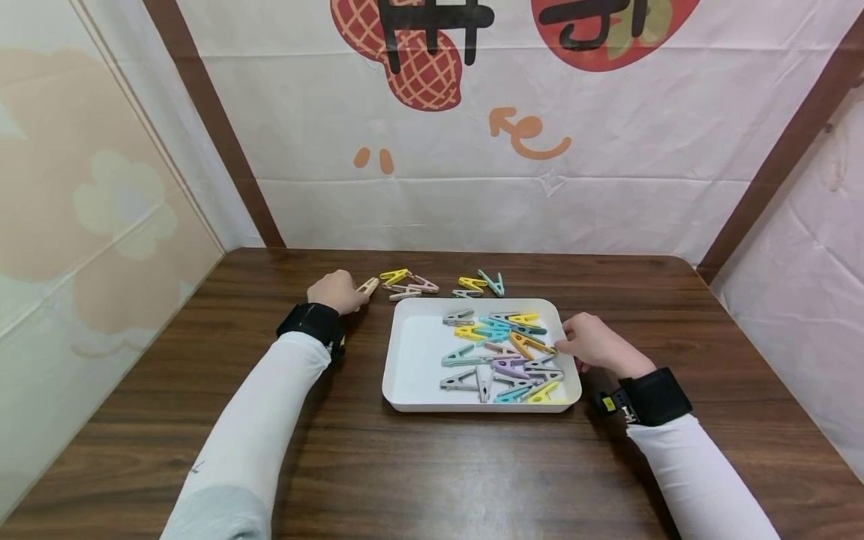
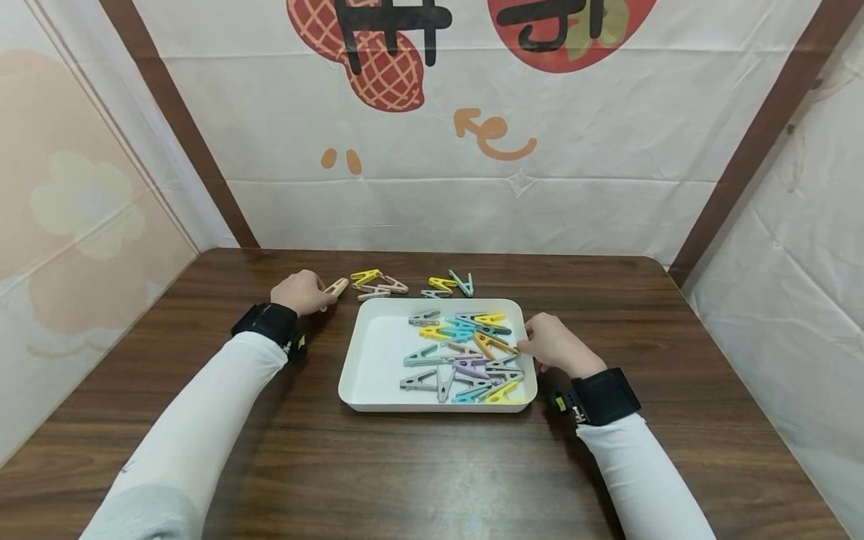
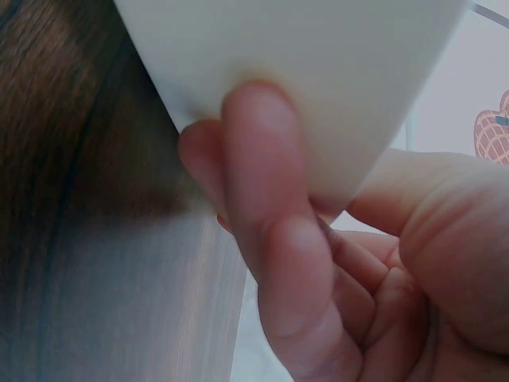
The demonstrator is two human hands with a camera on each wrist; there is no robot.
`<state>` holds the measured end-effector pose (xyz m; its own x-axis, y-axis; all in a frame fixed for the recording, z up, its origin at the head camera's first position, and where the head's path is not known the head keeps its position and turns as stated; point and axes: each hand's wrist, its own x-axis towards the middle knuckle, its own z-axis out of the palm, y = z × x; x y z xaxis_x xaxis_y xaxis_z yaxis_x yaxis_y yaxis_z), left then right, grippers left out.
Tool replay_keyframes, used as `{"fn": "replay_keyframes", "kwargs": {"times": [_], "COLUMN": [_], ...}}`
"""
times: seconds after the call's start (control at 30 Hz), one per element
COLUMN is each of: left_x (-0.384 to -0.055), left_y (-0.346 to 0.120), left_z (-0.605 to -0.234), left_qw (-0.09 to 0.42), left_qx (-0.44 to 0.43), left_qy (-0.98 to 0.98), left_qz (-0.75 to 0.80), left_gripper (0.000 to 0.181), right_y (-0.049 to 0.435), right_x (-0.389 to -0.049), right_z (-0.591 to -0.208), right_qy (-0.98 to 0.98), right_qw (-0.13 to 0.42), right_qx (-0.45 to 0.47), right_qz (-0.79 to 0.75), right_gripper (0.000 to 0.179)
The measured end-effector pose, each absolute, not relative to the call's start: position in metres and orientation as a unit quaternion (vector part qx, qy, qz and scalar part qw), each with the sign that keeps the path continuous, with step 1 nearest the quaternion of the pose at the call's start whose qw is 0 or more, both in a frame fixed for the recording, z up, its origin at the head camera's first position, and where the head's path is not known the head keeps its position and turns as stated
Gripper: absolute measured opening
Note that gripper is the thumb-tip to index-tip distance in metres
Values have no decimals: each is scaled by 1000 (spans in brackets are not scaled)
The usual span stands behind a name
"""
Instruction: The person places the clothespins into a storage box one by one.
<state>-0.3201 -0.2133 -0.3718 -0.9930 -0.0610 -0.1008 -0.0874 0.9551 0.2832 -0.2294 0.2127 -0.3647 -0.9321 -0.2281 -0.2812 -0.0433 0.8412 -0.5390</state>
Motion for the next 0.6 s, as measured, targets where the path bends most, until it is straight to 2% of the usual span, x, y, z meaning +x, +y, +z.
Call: {"fn": "replay_keyframes", "kwargs": {"times": [0.27, 0.6], "left_x": [-302, -274], "left_y": [-200, -156], "left_z": [-348, -322], "left_qw": [-65, -71], "left_qx": [40, 157], "left_qy": [983, 973], "left_qz": [168, 151], "left_gripper": [34, 31], "right_y": [212, 212], "right_x": [-228, -228], "right_z": [-365, -364], "right_qy": [944, 943], "right_qw": [171, 166], "right_qx": [-68, -80], "right_qz": [-273, -276], "right_gripper": [34, 35]}}
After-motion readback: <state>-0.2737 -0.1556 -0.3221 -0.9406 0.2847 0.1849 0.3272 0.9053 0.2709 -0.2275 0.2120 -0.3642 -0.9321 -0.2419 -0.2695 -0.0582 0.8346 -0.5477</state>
